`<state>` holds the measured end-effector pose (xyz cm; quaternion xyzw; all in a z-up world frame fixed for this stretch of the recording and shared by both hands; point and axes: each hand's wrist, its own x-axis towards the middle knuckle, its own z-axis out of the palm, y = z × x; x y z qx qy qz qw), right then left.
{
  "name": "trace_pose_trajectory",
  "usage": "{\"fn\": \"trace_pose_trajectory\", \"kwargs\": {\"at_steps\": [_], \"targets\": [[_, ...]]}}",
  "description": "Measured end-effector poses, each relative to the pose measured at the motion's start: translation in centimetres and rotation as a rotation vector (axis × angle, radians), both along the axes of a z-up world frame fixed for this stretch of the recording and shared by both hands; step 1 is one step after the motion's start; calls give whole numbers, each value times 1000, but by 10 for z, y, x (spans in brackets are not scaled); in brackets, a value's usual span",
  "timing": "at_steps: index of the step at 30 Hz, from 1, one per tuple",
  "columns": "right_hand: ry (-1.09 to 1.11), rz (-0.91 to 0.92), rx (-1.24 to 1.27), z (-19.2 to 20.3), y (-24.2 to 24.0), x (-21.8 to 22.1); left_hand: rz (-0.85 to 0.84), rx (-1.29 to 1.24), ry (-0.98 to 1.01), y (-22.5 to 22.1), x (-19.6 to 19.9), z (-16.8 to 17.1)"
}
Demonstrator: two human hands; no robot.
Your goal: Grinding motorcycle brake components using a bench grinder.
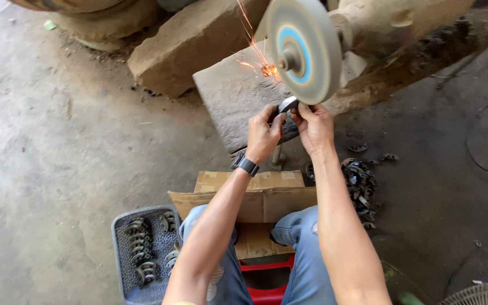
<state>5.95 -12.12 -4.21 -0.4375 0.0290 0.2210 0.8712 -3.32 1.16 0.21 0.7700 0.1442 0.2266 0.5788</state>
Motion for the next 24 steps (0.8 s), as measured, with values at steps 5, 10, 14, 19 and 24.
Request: {"fn": "trace_pose_trajectory", "kwargs": {"at_steps": [5, 10, 14, 19, 24], "targets": [[-2, 160, 30, 38, 21, -21, 30, 0, 0, 28, -23, 12], [64, 216, 10, 31, 5, -20, -7, 114, -85, 27, -19, 6], [68, 87, 59, 20, -16, -9, -64, 139, -111, 6, 2, 11], [105, -11, 74, 25, -11, -6, -48, 191, -154, 2, 11, 11], [42, 60, -2, 33, 6, -17, 23, 120, -48, 13, -3, 22]]}}
